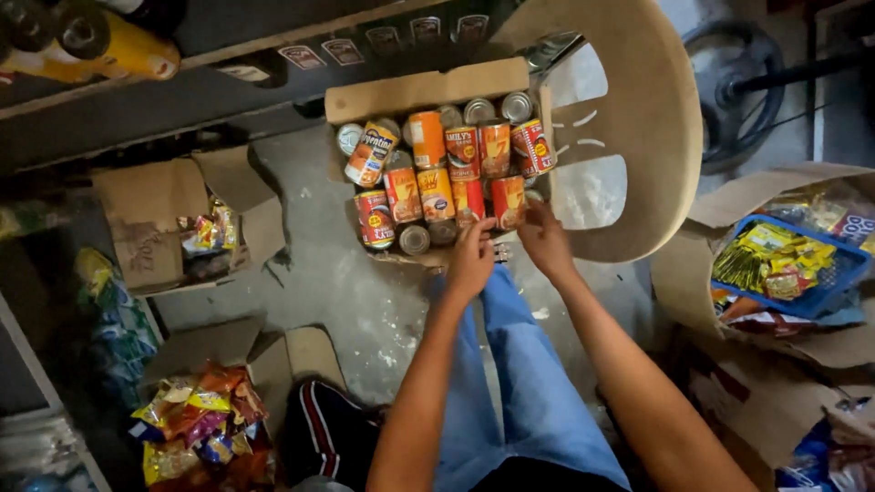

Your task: Shelving various canned goods from a chair onto grocery store shelves.

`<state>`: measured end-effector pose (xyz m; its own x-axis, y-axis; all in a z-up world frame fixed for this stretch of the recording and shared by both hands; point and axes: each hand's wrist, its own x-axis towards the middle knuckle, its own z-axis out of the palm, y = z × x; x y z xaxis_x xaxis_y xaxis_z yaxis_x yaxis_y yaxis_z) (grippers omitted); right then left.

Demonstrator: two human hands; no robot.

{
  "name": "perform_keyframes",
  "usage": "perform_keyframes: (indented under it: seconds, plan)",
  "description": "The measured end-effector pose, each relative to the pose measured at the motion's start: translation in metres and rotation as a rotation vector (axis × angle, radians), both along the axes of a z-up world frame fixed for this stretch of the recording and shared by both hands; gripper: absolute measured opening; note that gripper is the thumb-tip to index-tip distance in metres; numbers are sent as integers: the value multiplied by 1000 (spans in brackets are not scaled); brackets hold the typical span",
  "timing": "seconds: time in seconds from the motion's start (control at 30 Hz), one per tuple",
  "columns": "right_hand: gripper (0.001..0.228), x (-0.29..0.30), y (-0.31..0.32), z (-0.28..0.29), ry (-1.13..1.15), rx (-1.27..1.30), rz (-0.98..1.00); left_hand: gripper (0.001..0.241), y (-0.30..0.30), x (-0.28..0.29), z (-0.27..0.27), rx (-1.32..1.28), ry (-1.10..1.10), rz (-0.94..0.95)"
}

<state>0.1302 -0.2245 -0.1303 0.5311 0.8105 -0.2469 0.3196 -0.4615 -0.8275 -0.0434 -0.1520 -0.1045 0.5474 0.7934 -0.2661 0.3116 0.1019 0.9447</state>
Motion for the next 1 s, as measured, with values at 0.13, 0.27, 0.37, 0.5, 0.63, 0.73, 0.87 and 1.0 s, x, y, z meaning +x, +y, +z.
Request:
perform_keyframes:
  seconds: [0.13, 0.27, 0.37, 0.5, 0.63, 0.73, 0.87, 1.0]
  plan:
    - [49, -1, 3, 2, 53, 18, 63, 43, -7, 1, 9, -24, 19, 53]
    - [51, 2, 11, 16, 104, 27, 131, 44, -6, 0, 39, 32, 35, 79]
    - [48, 15, 21, 31, 52, -1, 207, 48, -3, 1, 56, 167, 163, 71]
    - [32, 40, 37, 49, -138, -34, 252, 51, 0, 6, 60, 308, 287, 17]
    - [21, 56, 47, 54, -126, 20, 132, 50, 1, 7, 42, 368, 286, 47]
    - [20, 70, 53, 36, -69, 135, -35, 49, 7, 11, 46, 377, 336, 43]
    - [31, 84, 50, -13, 47, 95, -158, 44, 10, 19, 60, 368, 308, 53]
    - [40, 71, 66, -1, 137, -71, -121, 41, 11, 38, 52, 385, 221, 72]
